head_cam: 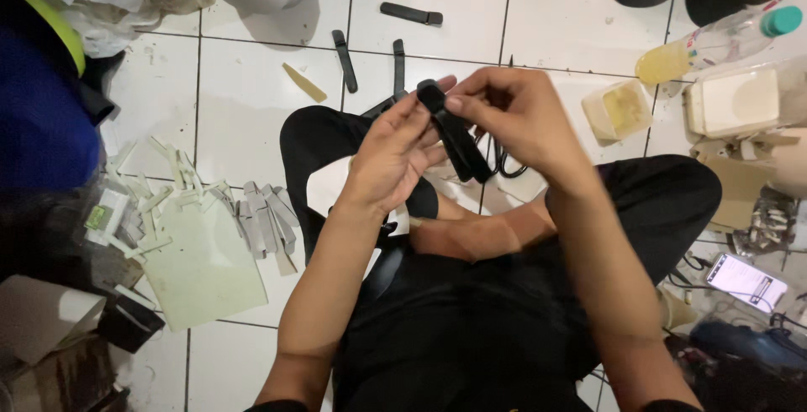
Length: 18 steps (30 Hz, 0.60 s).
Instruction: The person sits on the floor and assembles black slipper straps onto a white slipper base. They pick up straps, apply glue to the ends using a small stick, and attach them to the slipper. The person handles multiple straps and a container of glue during the process.
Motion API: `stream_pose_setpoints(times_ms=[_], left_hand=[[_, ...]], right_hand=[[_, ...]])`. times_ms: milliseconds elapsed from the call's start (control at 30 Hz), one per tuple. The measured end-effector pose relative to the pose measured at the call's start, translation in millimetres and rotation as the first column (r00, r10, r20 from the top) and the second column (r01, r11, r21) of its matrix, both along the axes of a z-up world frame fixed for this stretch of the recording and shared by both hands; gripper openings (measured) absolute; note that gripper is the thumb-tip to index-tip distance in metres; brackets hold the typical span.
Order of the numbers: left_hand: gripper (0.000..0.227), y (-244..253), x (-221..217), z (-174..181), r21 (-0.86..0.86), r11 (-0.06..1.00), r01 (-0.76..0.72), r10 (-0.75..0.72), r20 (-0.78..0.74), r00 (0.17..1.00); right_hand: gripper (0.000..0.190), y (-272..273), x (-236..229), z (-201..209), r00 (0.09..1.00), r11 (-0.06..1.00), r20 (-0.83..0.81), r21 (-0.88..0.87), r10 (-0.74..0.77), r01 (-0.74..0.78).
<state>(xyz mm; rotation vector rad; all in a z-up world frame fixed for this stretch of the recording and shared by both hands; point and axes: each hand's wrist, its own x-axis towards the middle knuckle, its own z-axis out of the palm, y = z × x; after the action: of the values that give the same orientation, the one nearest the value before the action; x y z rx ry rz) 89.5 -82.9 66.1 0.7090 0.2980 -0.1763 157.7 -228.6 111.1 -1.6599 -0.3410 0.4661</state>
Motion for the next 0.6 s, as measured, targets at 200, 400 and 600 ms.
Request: stream_pose_setpoints(times_ms=[200,400,600], left_hand=[[0.024,15,-4,-42,-0.047,0.986,-0.159,0.152,-0.122,0.981],[0.01,58,-21,-85,0.36,0.895,-0.262,0.354,-0.216,0.91],[0.007,188,-9,-83,0.708,0.376,-0.598,0.745,0.153,0.649]], right_hand=[[0.012,30,-1,-61,0.972,0.972,0.22,-0.2,-0.078,0.123],[0.02,75,-33,-73,0.945,0.988,0.322,-0.156,0.051,-0.001],[0.029,52,-53,-117,0.996,0.993,0.082,-0.106,-0.039,0.048]])
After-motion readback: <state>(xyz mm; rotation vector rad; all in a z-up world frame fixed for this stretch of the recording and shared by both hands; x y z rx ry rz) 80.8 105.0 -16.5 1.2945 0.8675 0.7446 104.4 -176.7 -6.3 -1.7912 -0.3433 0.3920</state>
